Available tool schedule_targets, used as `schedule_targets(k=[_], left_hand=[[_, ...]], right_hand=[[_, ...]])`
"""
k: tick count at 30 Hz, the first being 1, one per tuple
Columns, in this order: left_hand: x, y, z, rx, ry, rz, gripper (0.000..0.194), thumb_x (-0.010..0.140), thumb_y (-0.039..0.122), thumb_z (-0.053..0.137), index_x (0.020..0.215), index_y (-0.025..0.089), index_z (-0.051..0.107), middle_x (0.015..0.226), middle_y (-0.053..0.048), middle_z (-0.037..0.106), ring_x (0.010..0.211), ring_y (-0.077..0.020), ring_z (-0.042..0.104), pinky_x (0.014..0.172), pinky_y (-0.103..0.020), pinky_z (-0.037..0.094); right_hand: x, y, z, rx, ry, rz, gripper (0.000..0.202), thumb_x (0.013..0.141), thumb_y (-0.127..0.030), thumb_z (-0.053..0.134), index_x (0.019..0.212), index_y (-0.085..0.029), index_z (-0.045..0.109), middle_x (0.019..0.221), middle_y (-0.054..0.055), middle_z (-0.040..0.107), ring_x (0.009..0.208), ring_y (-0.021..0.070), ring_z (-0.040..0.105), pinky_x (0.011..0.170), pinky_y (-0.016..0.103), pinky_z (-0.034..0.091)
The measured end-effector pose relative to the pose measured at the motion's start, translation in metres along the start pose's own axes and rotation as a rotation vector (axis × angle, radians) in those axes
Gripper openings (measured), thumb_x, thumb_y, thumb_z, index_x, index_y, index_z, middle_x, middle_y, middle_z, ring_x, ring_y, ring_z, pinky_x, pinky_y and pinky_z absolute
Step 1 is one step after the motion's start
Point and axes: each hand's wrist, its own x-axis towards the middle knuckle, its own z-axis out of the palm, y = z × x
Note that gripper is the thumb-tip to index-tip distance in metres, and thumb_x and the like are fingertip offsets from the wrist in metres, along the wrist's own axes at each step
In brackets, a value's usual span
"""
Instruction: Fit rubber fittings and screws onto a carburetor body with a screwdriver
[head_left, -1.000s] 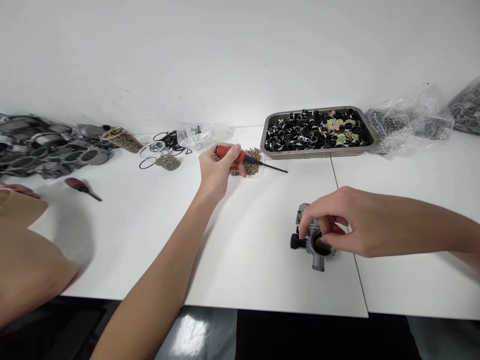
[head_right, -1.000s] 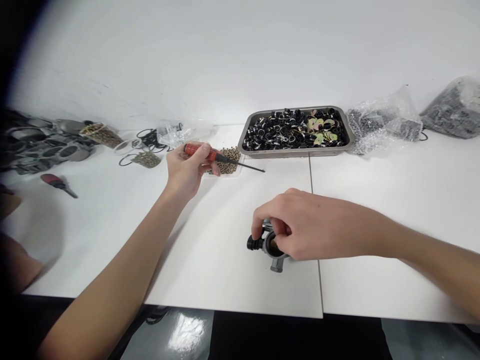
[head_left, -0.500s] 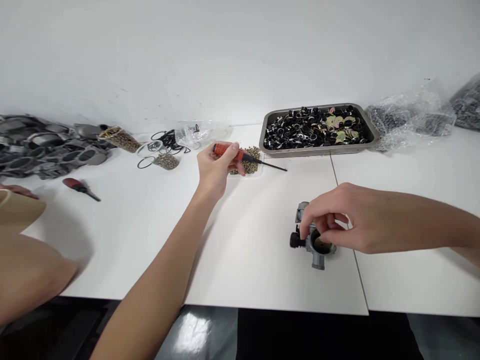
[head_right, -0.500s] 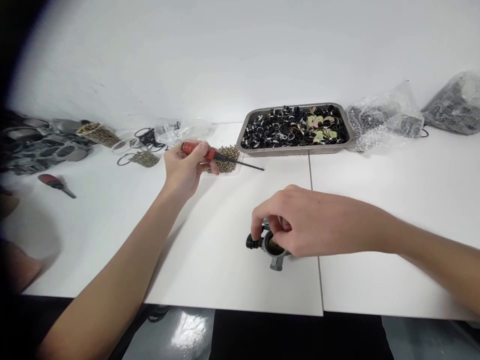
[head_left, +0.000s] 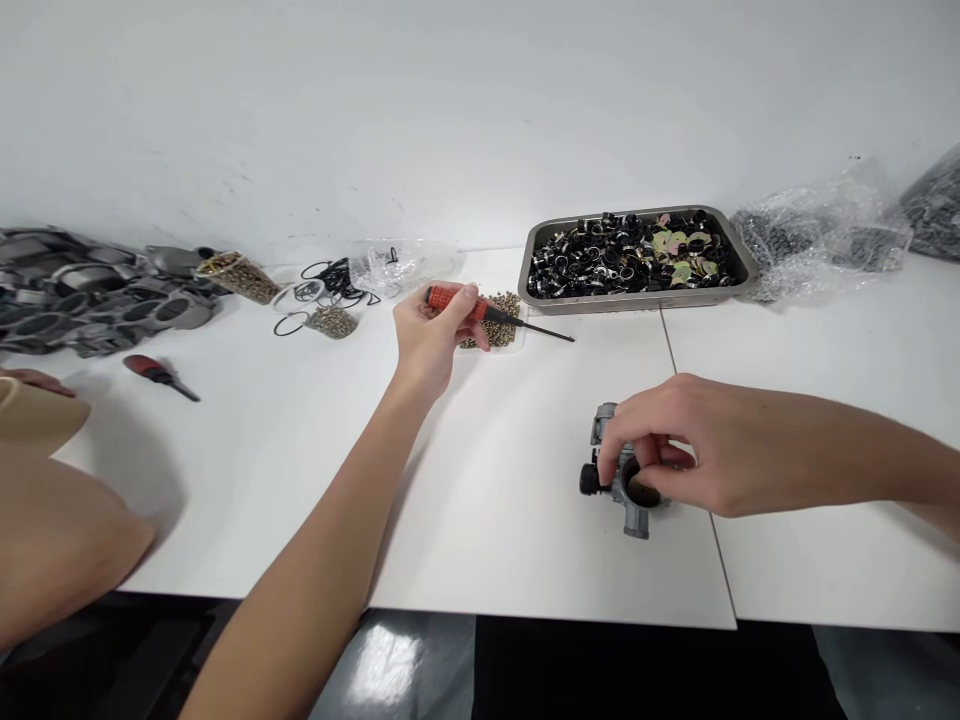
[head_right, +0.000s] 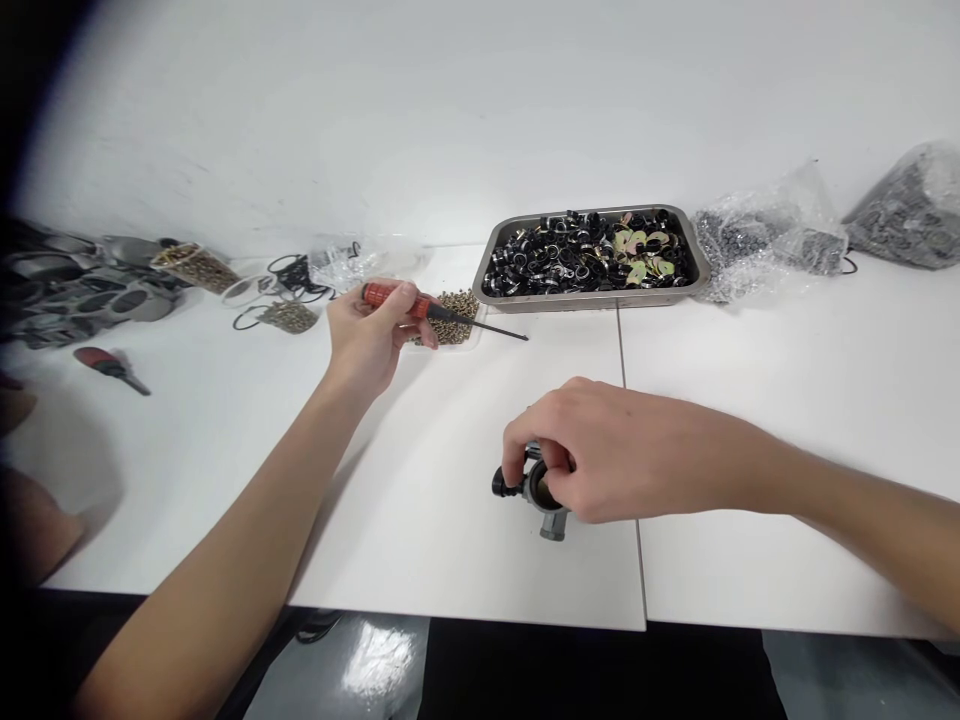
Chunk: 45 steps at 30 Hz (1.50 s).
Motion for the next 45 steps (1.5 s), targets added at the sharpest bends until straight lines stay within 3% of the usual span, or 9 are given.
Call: schedule_targets(k=[9, 20, 24, 27, 35, 39, 41, 43, 45], left_hand=[[0.000, 0.000, 0.000, 0.005, -0.003, 0.003, 0.027, 0.076, 0.039, 0.074, 0.079, 0.019, 0.057, 0.072, -0.001, 0.068, 0.041, -0.0101, 0.053, 0.045, -0.026, 0.047], [0.001, -0.002, -0.002, 0.022, -0.019, 0.020, 0.026, 0.078, 0.040, 0.073, 0.080, 0.019, 0.057, 0.077, -0.003, 0.069, 0.042, -0.0099, 0.054, 0.046, -0.028, 0.048], [0.001, -0.003, -0.002, 0.032, -0.017, 0.016, 0.026, 0.078, 0.040, 0.072, 0.080, 0.019, 0.056, 0.079, -0.003, 0.070, 0.042, -0.0098, 0.054, 0.046, -0.028, 0.048], [0.001, -0.002, -0.001, 0.030, -0.010, 0.005, 0.026, 0.078, 0.040, 0.072, 0.080, 0.020, 0.057, 0.078, -0.003, 0.070, 0.042, -0.0104, 0.054, 0.046, -0.028, 0.047], [-0.002, 0.003, 0.001, -0.088, -0.035, -0.013, 0.028, 0.073, 0.039, 0.077, 0.077, 0.019, 0.058, 0.076, -0.004, 0.069, 0.040, -0.0130, 0.054, 0.045, -0.032, 0.048], [-0.002, 0.005, 0.002, -0.151, -0.060, -0.033, 0.030, 0.072, 0.040, 0.078, 0.073, 0.018, 0.057, 0.075, -0.005, 0.067, 0.042, -0.0130, 0.054, 0.047, -0.032, 0.049], [-0.003, 0.008, 0.003, -0.173, -0.066, -0.049, 0.030, 0.073, 0.040, 0.077, 0.072, 0.018, 0.057, 0.075, -0.006, 0.067, 0.044, -0.0120, 0.053, 0.048, -0.031, 0.050], [-0.005, 0.011, 0.004, -0.208, -0.077, -0.066, 0.028, 0.075, 0.038, 0.075, 0.070, 0.017, 0.057, 0.071, -0.005, 0.065, 0.044, -0.0120, 0.052, 0.048, -0.031, 0.049], [-0.007, 0.015, 0.007, -0.235, -0.089, -0.087, 0.025, 0.078, 0.035, 0.071, 0.069, 0.016, 0.057, 0.066, -0.004, 0.063, 0.044, -0.0116, 0.052, 0.048, -0.030, 0.049]], right_hand=[[-0.001, 0.000, 0.001, 0.046, 0.005, 0.059, 0.029, 0.076, -0.007, 0.055, 0.091, -0.025, 0.073, 0.061, -0.001, 0.058, 0.050, 0.0105, 0.048, 0.044, 0.025, 0.030], [0.003, 0.005, -0.002, -0.010, 0.052, 0.127, 0.029, 0.079, -0.020, 0.061, 0.106, -0.026, 0.070, 0.082, 0.003, 0.063, 0.062, 0.0122, 0.053, 0.052, 0.024, 0.035], [0.013, 0.008, -0.009, 0.027, -0.077, 0.144, 0.022, 0.078, -0.023, 0.065, 0.098, -0.023, 0.072, 0.078, 0.003, 0.061, 0.064, 0.0127, 0.052, 0.054, 0.024, 0.037], [0.017, 0.009, -0.011, 0.050, -0.089, 0.156, 0.018, 0.076, -0.024, 0.067, 0.092, -0.020, 0.074, 0.076, 0.003, 0.059, 0.061, 0.0113, 0.049, 0.053, 0.024, 0.037], [0.014, 0.011, -0.010, 0.117, -0.041, 0.082, 0.013, 0.074, -0.023, 0.069, 0.086, -0.019, 0.074, 0.070, 0.002, 0.060, 0.060, 0.0121, 0.052, 0.051, 0.024, 0.038], [0.018, 0.023, -0.021, 0.225, -0.089, 0.051, 0.020, 0.081, -0.034, 0.066, 0.091, -0.018, 0.072, 0.071, 0.003, 0.064, 0.058, 0.0121, 0.054, 0.054, 0.026, 0.041], [0.025, 0.039, -0.023, 0.201, 0.036, 0.064, 0.024, 0.084, -0.039, 0.064, 0.090, -0.017, 0.070, 0.072, 0.003, 0.064, 0.059, 0.0119, 0.054, 0.057, 0.027, 0.041], [0.035, 0.059, -0.018, 0.132, 0.274, 0.078, 0.027, 0.084, -0.042, 0.063, 0.095, -0.017, 0.067, 0.079, 0.004, 0.064, 0.065, 0.0130, 0.055, 0.062, 0.028, 0.042], [0.046, 0.079, -0.009, 0.112, 0.435, 0.072, 0.033, 0.084, -0.044, 0.063, 0.101, -0.016, 0.064, 0.088, 0.006, 0.063, 0.073, 0.0147, 0.056, 0.065, 0.029, 0.044]])
